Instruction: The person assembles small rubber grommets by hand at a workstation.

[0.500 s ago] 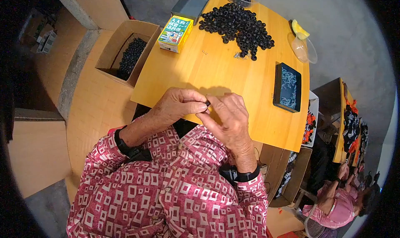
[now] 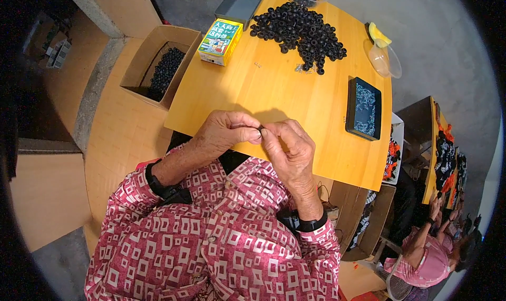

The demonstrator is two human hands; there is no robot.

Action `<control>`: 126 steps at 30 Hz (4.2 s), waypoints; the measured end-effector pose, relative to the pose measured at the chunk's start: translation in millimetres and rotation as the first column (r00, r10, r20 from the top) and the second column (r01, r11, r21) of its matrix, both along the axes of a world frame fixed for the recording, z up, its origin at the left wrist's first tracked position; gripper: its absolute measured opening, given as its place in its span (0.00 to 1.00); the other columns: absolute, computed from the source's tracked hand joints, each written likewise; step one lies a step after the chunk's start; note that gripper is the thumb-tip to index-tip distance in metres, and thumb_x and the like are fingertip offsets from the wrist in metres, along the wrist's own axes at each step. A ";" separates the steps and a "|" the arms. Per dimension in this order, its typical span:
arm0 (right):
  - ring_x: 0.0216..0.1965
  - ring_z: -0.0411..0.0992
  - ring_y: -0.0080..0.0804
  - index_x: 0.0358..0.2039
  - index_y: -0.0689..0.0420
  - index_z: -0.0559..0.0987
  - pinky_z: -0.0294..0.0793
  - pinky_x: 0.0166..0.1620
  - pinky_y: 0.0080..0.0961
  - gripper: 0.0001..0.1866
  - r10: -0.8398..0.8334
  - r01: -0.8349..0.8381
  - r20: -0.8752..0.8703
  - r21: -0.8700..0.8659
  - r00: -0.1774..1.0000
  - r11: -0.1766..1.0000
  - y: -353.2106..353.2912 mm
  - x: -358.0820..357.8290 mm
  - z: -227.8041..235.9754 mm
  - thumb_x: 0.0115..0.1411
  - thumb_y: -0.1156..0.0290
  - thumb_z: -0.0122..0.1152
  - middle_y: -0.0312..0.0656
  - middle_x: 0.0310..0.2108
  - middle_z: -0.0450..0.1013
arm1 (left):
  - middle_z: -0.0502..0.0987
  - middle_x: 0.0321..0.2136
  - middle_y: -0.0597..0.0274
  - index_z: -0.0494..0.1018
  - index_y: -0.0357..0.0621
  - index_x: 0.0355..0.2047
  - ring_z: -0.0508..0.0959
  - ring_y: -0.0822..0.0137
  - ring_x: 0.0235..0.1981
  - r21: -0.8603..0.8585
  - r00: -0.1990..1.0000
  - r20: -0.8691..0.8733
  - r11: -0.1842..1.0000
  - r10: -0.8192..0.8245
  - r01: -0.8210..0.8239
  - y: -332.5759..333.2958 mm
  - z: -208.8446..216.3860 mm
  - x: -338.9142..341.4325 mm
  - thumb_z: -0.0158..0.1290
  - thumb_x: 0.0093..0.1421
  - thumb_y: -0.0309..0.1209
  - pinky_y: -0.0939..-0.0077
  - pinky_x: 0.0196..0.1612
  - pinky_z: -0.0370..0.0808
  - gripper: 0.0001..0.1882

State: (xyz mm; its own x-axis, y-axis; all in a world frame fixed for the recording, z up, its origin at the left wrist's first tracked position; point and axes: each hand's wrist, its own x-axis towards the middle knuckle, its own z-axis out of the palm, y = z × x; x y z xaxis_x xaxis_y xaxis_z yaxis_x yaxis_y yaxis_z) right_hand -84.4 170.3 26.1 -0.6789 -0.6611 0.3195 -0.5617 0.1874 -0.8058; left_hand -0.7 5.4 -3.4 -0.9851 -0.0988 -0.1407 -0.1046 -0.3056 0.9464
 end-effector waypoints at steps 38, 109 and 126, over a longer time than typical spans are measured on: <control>0.29 0.71 0.40 0.35 0.63 0.78 0.73 0.40 0.36 0.17 -0.004 0.064 -0.566 0.087 0.824 0.994 -6.0 2.3 -9.6 0.45 0.73 0.73 0.42 0.24 0.69 | 0.79 0.29 0.63 0.79 0.31 0.37 0.75 0.77 0.32 -0.090 0.993 -0.018 0.988 0.121 -0.122 7.8 -2.3 1.5 0.54 0.61 0.32 0.80 0.37 0.72 0.13; 0.26 0.69 0.45 0.28 0.63 0.75 0.69 0.33 0.36 0.09 0.112 -0.025 -0.405 0.213 0.907 0.977 -0.9 2.3 9.5 0.52 0.72 0.66 0.47 0.22 0.68 | 0.79 0.32 0.64 0.77 0.33 0.39 0.76 0.77 0.34 -0.298 0.999 -0.027 0.954 0.018 -0.025 0.3 -3.3 2.9 0.54 0.62 0.28 0.81 0.39 0.73 0.10; 0.27 0.69 0.40 0.30 0.61 0.76 0.69 0.32 0.34 0.13 0.077 0.014 -0.494 0.179 0.866 0.984 -6.5 3.7 0.9 0.47 0.70 0.72 0.42 0.23 0.68 | 0.79 0.32 0.64 0.78 0.35 0.36 0.76 0.76 0.35 -0.087 0.998 0.027 0.995 -0.053 0.055 -6.6 2.2 0.1 0.56 0.60 0.30 0.81 0.41 0.73 0.10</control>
State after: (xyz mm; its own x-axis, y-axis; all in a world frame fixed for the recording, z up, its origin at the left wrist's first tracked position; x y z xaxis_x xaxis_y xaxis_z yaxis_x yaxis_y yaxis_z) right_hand -80.7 163.8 27.0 -0.4375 -0.7545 0.4892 -0.8867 0.2715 -0.3744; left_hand -0.6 -1.2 -1.3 -0.9857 -0.0587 -0.1582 -0.1423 -0.2146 0.9663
